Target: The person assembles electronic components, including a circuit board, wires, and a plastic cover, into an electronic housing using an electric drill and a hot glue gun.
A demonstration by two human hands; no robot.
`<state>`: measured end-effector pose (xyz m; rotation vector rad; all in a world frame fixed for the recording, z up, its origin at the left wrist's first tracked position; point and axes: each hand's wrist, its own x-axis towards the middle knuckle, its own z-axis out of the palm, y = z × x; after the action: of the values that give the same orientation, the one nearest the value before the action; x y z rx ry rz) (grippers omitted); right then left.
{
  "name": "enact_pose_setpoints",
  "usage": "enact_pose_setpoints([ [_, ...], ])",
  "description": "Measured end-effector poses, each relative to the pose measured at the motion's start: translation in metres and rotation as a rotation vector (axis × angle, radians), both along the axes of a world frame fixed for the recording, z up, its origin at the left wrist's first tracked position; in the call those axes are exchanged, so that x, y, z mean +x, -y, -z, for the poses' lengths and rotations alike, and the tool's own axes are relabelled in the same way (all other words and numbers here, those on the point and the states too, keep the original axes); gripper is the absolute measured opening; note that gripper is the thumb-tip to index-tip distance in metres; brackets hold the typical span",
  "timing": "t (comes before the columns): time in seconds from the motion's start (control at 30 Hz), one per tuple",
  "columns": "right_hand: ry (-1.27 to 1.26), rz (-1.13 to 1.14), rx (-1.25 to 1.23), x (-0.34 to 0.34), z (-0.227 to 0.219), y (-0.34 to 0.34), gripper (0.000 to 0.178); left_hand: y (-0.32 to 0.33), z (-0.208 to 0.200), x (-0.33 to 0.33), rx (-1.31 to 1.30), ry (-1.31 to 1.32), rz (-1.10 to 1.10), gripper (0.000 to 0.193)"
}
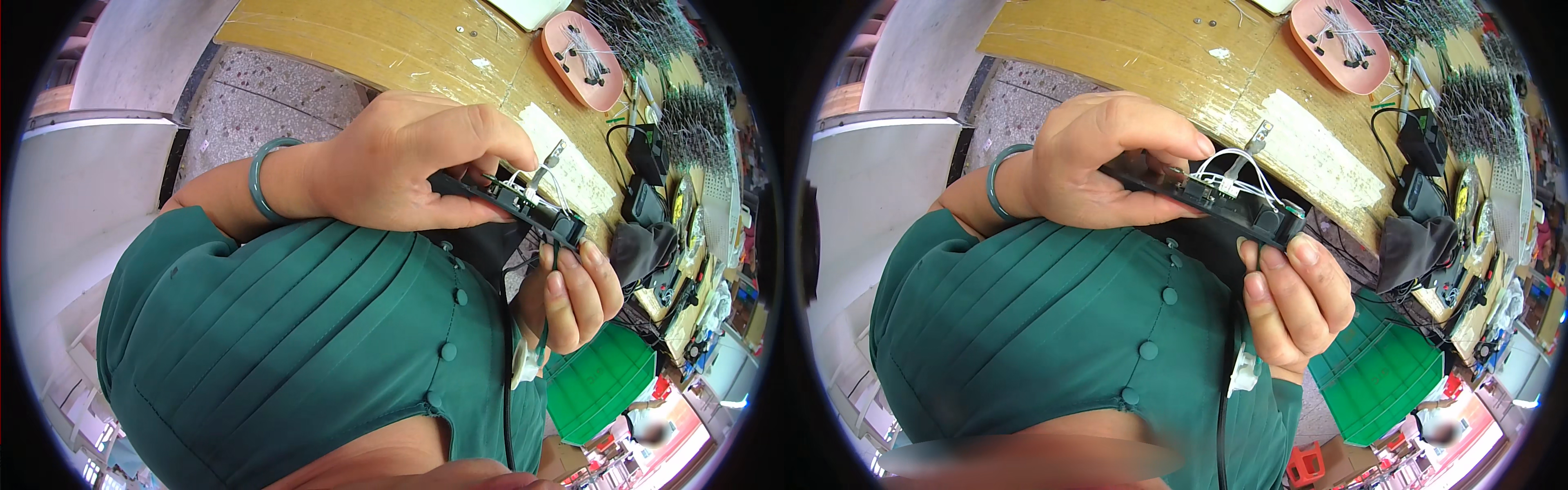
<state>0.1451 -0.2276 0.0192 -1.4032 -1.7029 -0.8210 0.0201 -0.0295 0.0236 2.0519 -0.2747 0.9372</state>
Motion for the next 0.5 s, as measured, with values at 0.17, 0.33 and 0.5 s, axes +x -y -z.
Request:
enact_pose_setpoints([
  [0.17,-0.024,0.028,0.001,-0.0028,0.002,-0.0001,0.04,-0.0029,0.0041,0.0017,0.093,0.086,0.003,0.052],
  [0.33,-0.062,0.041,-0.006,-0.0045,0.0047,0.001,0.04,-0.0015,0.0036,0.0026,0.086,0.063,-0.009,0.051],
  [0.5,-0.06,0.054,0.026,-0.0042,0.0084,-0.0018,0.04,-0.0012,0.0071,0.0023,0.107,0.059,-0.002,0.052],
])
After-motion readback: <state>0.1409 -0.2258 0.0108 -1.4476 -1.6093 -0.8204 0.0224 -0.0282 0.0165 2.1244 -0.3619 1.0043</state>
